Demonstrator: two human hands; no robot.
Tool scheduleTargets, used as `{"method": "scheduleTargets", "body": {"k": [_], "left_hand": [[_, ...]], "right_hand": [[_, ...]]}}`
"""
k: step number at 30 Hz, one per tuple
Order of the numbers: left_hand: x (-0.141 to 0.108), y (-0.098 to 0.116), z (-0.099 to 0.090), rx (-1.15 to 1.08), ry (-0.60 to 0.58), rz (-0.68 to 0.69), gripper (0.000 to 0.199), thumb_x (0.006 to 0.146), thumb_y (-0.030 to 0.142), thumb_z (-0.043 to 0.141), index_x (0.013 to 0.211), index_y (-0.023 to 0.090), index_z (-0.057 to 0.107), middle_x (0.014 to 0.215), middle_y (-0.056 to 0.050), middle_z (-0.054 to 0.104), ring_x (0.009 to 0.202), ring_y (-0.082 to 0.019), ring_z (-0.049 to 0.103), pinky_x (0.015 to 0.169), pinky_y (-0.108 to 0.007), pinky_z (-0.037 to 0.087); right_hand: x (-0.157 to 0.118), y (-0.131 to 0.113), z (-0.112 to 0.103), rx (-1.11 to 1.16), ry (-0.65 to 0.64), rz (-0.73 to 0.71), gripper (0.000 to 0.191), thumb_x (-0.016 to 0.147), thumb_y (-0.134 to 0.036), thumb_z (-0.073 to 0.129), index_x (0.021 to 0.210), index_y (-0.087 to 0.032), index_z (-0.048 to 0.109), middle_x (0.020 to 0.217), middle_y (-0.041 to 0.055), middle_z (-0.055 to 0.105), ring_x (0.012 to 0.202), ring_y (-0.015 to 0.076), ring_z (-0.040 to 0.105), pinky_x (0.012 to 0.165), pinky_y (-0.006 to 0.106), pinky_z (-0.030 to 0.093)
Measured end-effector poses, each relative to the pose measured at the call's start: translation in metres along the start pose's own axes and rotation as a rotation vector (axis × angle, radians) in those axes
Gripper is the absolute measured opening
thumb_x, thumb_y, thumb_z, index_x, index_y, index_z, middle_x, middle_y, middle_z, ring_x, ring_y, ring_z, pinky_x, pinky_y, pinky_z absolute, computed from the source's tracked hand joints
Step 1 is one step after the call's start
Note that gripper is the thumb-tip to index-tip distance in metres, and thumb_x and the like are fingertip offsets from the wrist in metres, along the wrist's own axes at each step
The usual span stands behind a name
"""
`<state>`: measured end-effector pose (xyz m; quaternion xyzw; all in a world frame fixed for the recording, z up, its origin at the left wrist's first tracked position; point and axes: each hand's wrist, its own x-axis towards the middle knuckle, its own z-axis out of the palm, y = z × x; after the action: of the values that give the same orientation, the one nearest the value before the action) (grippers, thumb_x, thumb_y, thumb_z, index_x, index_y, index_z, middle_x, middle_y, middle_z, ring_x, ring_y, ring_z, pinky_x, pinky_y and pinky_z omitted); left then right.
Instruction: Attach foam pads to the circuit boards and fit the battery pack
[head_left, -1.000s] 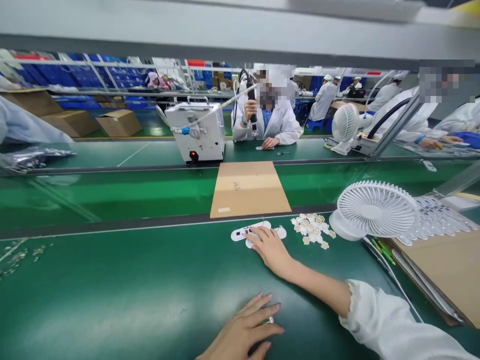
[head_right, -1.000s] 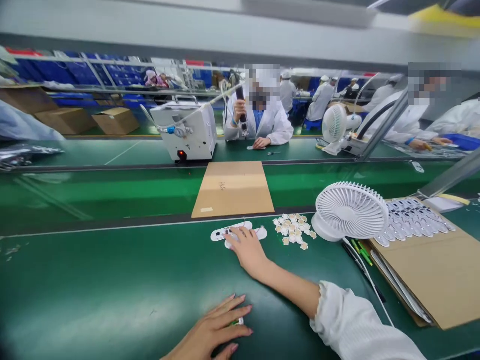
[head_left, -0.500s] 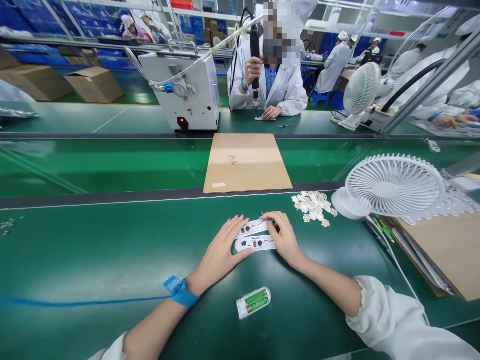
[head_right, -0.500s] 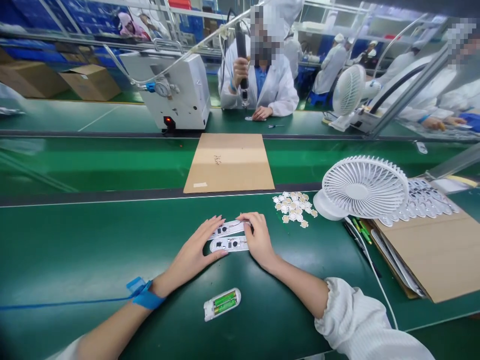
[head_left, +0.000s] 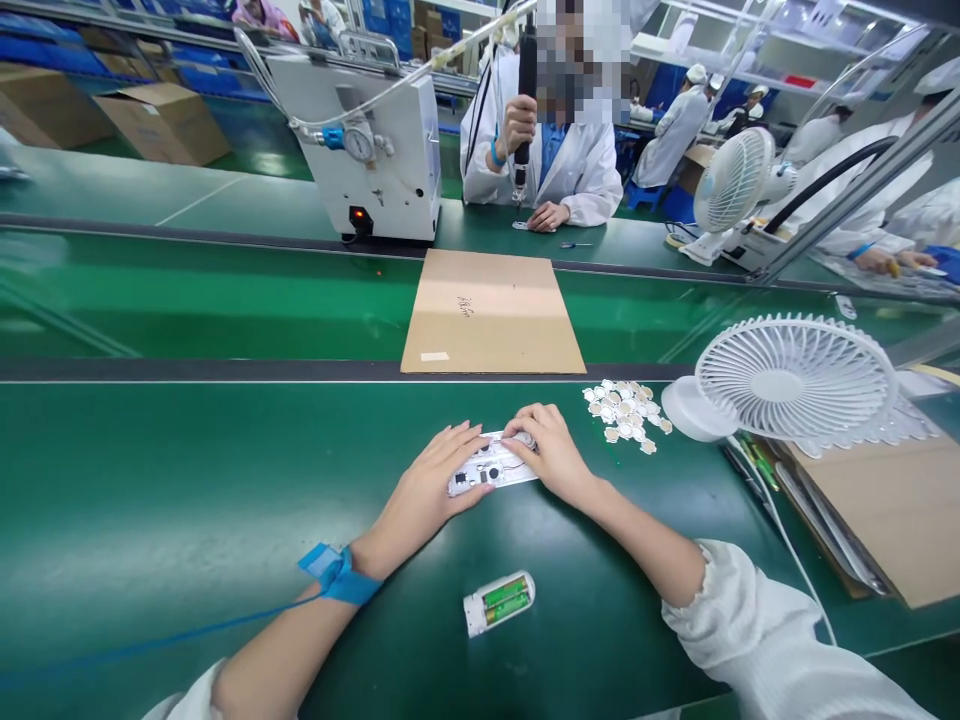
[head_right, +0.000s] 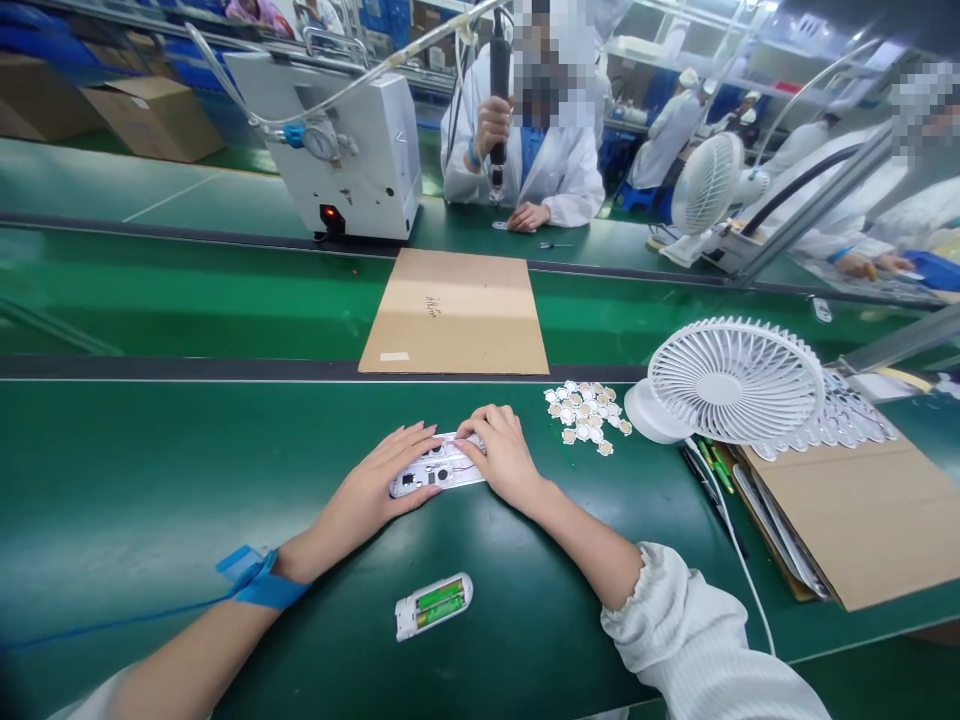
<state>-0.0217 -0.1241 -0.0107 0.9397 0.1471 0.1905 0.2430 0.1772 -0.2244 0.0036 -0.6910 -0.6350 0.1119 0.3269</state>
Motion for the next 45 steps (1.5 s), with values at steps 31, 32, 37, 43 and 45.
{"method": "scheduleTargets", "body": {"k": [31,32,37,43,45], "left_hand": [[0.002,0.003,0.002,0.216,0.01,0.136,0.042,0.086,0.028,0.061,0.127,0.021,0.054,0.127,-0.015,0.051,0.127,-0.031,0.044,0.107,-0.053,0.039],[0.002,0.003,0.002,0.224,0.012,0.14,0.042,0.086,0.028,0.061,0.127,0.02,0.054,0.128,-0.015,0.051,0.127,-0.031,0.044,0.107,-0.053,0.039],[0.002,0.004,0.001,0.276,0.0,0.145,0.042,0.086,0.028,0.061,0.127,0.021,0.054,0.128,-0.014,0.051,0.128,-0.031,0.044,0.107,-0.051,0.039],[0.005,0.009,-0.003,0.373,-0.027,0.152,0.042,0.085,0.028,0.061,0.127,0.022,0.055,0.124,-0.015,0.052,0.125,-0.032,0.047,0.105,-0.05,0.042],[0.005,0.009,-0.004,0.37,-0.035,0.15,0.042,0.085,0.028,0.061,0.126,0.021,0.056,0.123,-0.015,0.052,0.124,-0.033,0.047,0.104,-0.05,0.042]], "right_hand": [[0.007,-0.016,-0.02,-0.096,-0.245,0.088,0.007,0.09,-0.016,0.063,0.084,-0.017,0.06,0.08,-0.002,0.058,0.081,0.0147,0.05,0.077,0.032,0.026],[0.007,-0.016,-0.02,-0.083,-0.254,0.104,0.006,0.09,-0.016,0.062,0.084,-0.017,0.06,0.08,-0.0023,0.057,0.081,0.0143,0.051,0.077,0.031,0.026],[0.013,-0.016,-0.021,-0.022,-0.304,0.187,0.008,0.087,-0.014,0.062,0.081,-0.018,0.059,0.078,-0.0023,0.056,0.082,0.0156,0.052,0.076,0.031,0.026],[0.024,-0.015,-0.022,0.109,-0.355,0.268,0.013,0.081,-0.008,0.063,0.072,-0.017,0.057,0.077,-0.0021,0.06,0.078,0.0161,0.052,0.079,0.033,0.026],[0.026,-0.012,-0.025,0.191,-0.373,0.286,0.011,0.081,-0.01,0.063,0.074,-0.017,0.059,0.074,-0.0023,0.059,0.075,0.0152,0.052,0.076,0.032,0.029]]}}
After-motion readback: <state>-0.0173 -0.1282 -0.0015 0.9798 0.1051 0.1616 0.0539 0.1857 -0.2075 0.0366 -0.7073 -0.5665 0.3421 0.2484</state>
